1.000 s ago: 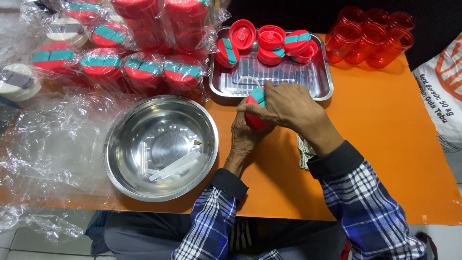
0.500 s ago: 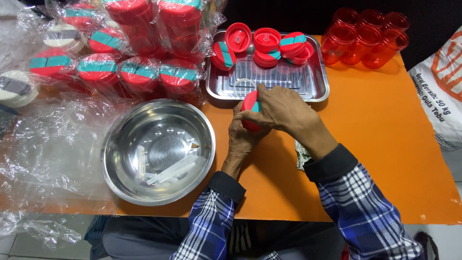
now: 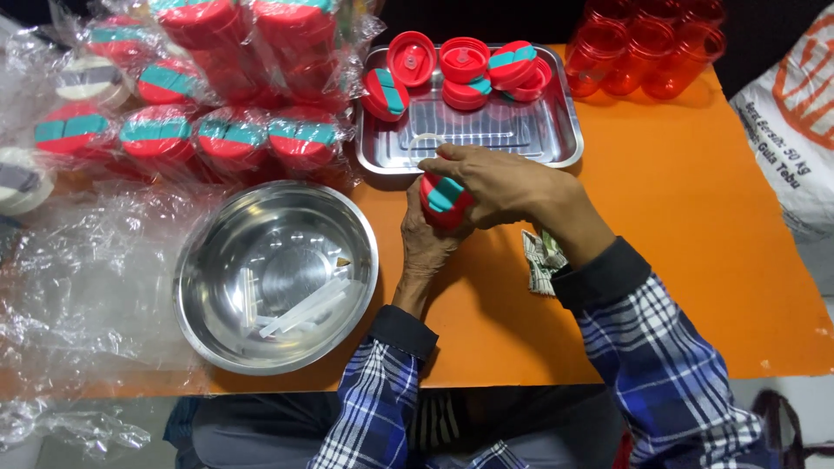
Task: The person is assembling red plastic containers by wiping the components with a cloth, placing a small white strip inside the lid, and then snapping the lid onto the cup.
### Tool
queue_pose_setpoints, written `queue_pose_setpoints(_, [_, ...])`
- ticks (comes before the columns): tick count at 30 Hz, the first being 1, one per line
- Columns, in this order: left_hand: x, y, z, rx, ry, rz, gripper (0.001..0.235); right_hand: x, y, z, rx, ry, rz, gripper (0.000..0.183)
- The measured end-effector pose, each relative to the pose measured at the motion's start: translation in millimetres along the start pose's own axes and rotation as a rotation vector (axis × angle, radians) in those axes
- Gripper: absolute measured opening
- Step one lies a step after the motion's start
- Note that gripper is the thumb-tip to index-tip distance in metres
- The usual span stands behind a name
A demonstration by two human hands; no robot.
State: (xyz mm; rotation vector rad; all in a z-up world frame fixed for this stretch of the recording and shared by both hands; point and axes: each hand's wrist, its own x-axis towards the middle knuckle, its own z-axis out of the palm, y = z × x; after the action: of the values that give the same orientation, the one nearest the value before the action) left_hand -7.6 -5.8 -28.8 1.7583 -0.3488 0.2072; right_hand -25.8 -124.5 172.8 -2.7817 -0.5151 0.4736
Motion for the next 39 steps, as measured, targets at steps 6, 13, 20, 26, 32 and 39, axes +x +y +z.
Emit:
queue_pose_setpoints(6, [2.2,-18.4,7.7,-0.006,-0.006,-0.051,0.095,20.4,21.9,41.8,-0.182,0.141,0.216,0.088])
queue_pose_setpoints(13, [1.7,-8.5,-0.2,-0.013,-0.059,-0.091,0.096,22.4,13.8,43.3,-0.33,0.277,0.244,0.083])
queue_pose_setpoints(20, [3.5,-2.8,-2.8,-0.072,-0.056,-0.066,0.097,-1.5,-10.3,-8.8,0.143,-0.013,0.105,0.114])
queue_pose_setpoints(26, [-0.7,14.4,-8.0,-0.153,-0.062,-0.112,0.107,7.9,25.7,27.9,0.153,0.163,0.077,0.105])
queue_pose_setpoints(32, [-3.2,13.2,-8.9,-0.181,-0.059,-0.101,0.104,5.6,43.4,71.8,0.114,0.609,-0.111,0.097])
queue_pose_setpoints(39, [-0.4,14.8,-6.9,-0.116,-0.027,-0.1,0.099,6.7,43.9,101.4,0.247,0.782,-0.049,0.108])
